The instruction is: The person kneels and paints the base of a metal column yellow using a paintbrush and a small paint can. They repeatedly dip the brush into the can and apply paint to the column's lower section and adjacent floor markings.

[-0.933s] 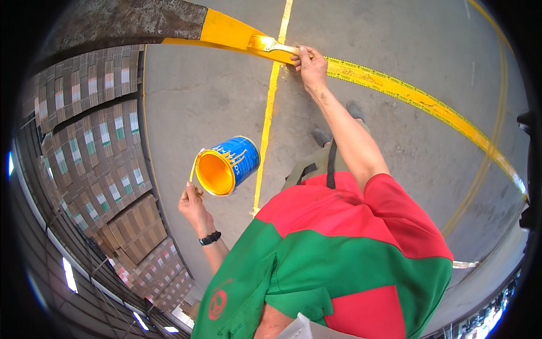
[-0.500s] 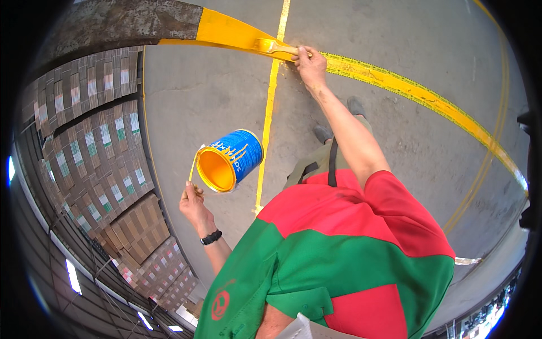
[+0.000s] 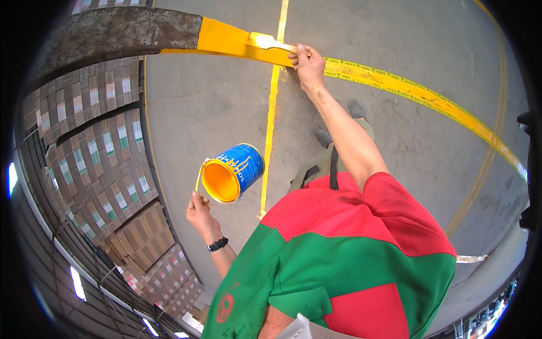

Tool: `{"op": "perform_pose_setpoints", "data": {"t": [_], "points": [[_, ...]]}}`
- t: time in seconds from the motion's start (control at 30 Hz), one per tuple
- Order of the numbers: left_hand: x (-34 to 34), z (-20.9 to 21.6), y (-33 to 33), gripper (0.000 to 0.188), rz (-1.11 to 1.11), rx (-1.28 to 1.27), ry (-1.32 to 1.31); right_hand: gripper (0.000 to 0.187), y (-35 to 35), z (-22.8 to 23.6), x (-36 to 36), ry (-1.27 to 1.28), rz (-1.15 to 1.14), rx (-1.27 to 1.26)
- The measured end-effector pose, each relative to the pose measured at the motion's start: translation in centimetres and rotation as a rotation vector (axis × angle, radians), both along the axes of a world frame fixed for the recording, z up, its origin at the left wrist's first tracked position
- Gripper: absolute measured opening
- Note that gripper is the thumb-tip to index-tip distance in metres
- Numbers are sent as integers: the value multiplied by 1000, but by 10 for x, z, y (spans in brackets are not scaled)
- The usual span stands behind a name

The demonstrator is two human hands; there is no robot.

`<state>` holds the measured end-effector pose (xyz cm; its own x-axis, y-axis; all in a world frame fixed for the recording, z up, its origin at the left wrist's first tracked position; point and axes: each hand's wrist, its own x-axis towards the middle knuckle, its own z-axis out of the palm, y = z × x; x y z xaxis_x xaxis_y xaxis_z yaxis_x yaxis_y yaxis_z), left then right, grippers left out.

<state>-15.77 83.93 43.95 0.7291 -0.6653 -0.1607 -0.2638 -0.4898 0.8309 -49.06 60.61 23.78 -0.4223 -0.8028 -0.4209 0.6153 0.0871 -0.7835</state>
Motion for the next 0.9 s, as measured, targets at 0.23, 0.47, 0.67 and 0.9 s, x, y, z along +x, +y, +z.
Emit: {"op": "perform_pose_setpoints", "data": {"t": [0.23,0.47,0.67,0.9], "points": [[8,-3,5,28,8,0,0,25,-24,20,7,-192,-14,-341],[8,-4,4,28,0,-9,14,25,-18,26,-9,-105,-13,-159],[4,-2,2,30,-13,13,-12,24,-29,33,-4,-174,31,-391],[0,-2,1,30,-9,5,3,25,-22,36,-17,-124,16,-208]]}}
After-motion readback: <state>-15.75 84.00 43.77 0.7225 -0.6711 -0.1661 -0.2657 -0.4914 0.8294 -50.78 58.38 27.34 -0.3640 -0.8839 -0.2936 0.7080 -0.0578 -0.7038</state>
